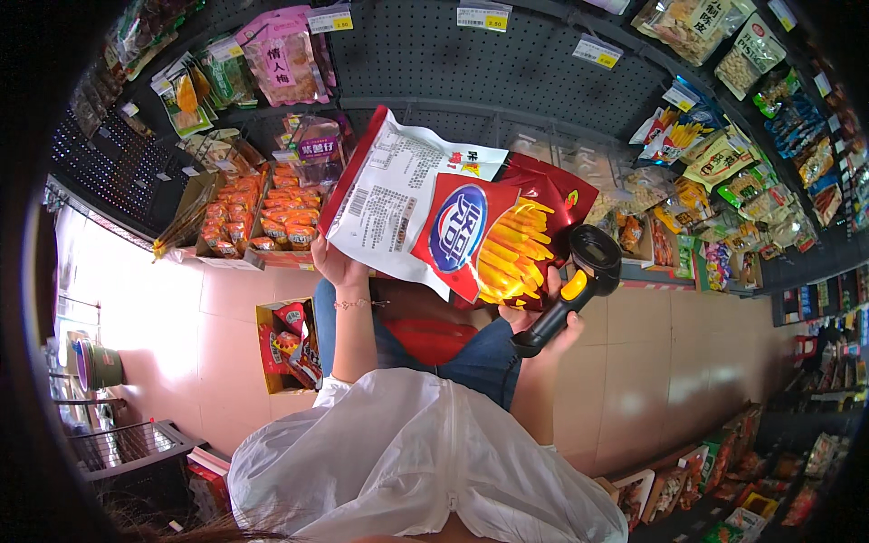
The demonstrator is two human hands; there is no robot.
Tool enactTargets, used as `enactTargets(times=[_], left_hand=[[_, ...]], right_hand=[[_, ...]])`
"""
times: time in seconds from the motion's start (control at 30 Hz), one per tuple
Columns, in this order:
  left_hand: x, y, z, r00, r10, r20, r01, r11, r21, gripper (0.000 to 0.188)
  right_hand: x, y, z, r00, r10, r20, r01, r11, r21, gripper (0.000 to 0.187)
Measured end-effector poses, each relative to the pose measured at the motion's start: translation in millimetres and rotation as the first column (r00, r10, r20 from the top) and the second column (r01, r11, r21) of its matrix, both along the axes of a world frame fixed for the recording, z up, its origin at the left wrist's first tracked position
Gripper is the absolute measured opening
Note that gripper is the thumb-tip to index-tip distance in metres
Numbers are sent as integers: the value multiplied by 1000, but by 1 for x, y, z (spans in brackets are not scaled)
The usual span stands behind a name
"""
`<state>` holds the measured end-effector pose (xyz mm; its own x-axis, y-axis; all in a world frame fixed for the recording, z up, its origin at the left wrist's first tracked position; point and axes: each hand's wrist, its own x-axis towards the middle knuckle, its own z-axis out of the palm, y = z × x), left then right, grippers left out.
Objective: The person scans barcodes on snack packages, including peanuts, fries packaging, and turkey-flavored noodles, with a barcode scanner, then places the items on shelves.
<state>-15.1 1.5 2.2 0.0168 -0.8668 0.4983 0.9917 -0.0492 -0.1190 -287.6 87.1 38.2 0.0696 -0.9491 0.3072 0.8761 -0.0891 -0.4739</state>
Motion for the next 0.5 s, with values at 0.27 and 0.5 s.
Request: enactTargets(times=[0.27, 0.5], left_hand=[[-5, -3, -6, 993, 106, 59, -116, 972, 205, 25], [-2, -4, -2, 993, 105, 47, -111, 980, 164, 29]], right_hand=[[-1, 3, -6, 1000, -22, 8, 22, 997, -74, 64], [1, -4, -3, 999, 25, -28, -31, 963, -267, 64]])
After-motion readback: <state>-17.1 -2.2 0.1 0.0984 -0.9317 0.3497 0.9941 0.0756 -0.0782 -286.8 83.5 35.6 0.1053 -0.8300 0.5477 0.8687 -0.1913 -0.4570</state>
